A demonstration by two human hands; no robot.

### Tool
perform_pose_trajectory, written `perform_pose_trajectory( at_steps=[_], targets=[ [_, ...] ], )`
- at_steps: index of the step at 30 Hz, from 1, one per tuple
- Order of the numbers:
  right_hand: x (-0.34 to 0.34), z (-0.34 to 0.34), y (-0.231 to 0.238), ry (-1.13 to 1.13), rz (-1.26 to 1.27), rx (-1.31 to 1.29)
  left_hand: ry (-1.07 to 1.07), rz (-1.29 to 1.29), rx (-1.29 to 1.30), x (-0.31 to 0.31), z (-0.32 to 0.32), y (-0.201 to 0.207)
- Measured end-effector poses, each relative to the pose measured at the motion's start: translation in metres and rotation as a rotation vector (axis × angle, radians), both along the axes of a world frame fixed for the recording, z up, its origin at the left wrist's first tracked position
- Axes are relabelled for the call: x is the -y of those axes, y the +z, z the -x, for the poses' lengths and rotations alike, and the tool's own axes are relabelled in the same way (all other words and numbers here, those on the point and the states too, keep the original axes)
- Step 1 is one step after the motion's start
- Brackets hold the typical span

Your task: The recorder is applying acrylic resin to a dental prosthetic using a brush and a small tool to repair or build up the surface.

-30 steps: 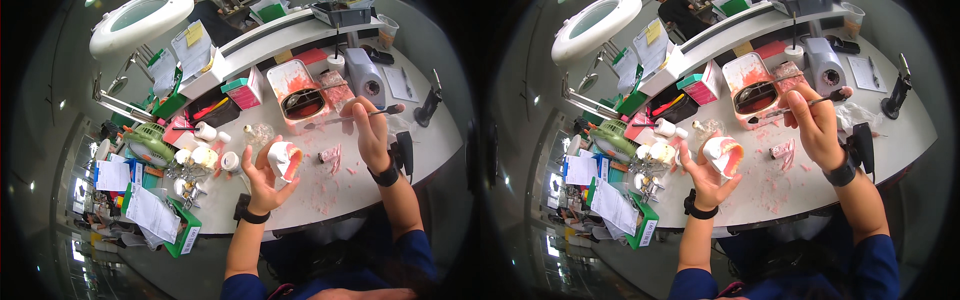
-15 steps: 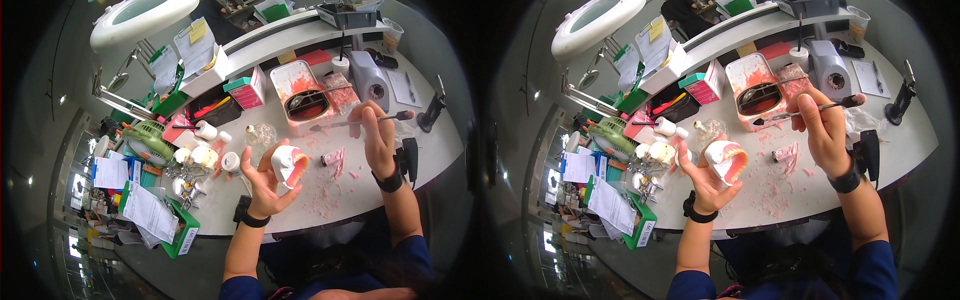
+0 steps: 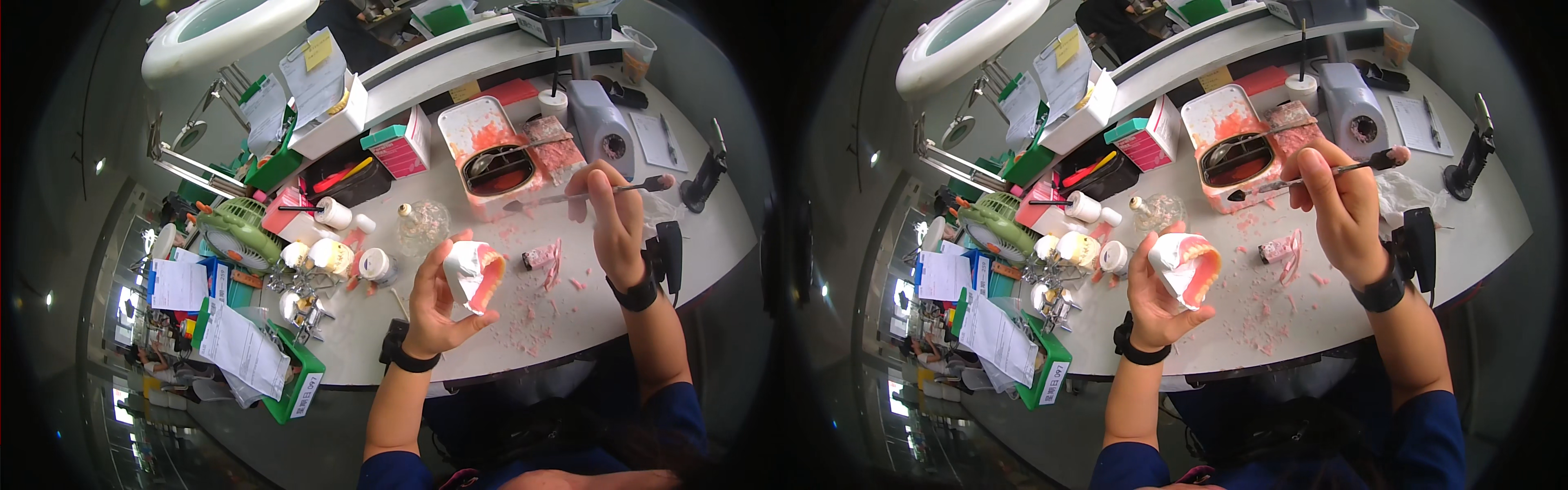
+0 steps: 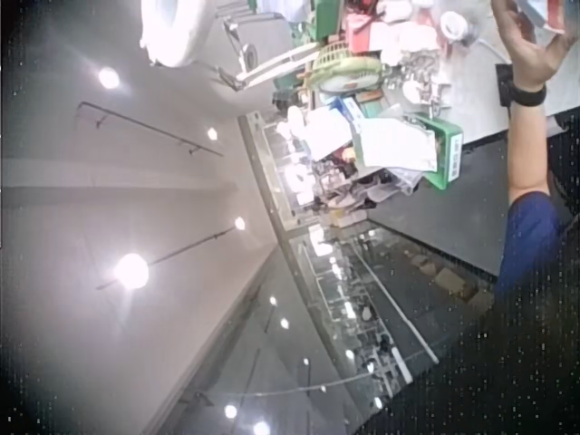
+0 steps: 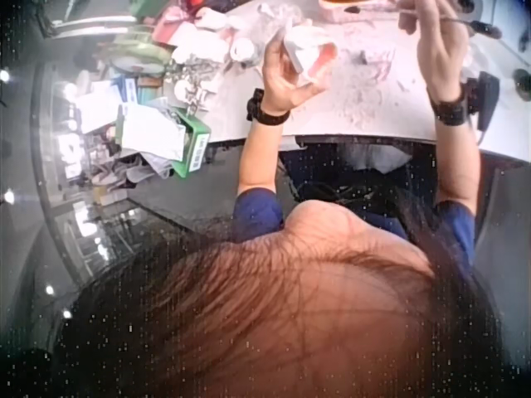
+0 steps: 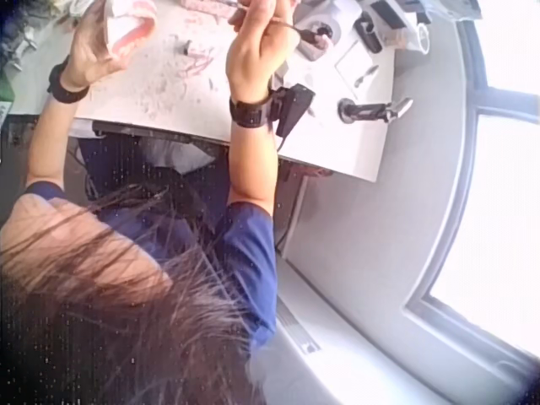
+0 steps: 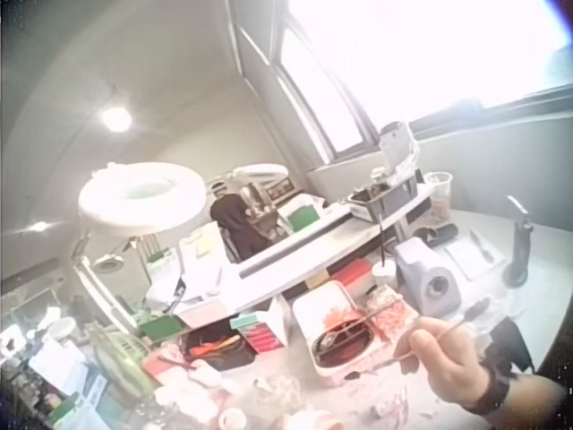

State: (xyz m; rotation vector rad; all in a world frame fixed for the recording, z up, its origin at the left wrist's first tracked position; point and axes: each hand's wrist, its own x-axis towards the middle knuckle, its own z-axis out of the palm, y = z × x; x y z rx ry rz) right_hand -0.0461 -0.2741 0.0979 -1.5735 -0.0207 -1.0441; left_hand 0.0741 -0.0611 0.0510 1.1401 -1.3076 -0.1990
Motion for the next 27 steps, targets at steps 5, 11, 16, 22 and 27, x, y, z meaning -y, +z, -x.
perform_pose_trajectory(
  at_steps=[5, 11, 16, 22, 27],
  targets=[
    [0.014, -0.021, -0.011, -0.292, 0.363, -0.167, -0.019, 0.009, 0.029, 0.001, 0.0, 0.0],
    [0.01, -0.021, -0.013, -0.405, 0.617, -0.275, -0.018, 0.017, 0.061, -0.001, -0.002, -0.003],
    [0.011, -0.018, -0.008, -0.323, 0.545, -0.3, -0.028, 0.023, 0.068, 0.0, 0.0, 0.0],
    [0.012, -0.02, -0.009, -0.301, 0.516, -0.296, -0.057, 0.082, 0.003, 0.002, 0.005, 0.003],
    [0.012, -0.018, -0.006, -0.277, 0.482, -0.303, -0.077, 0.07, 0.028, -0.003, 0.004, 0.002]
  ],
)
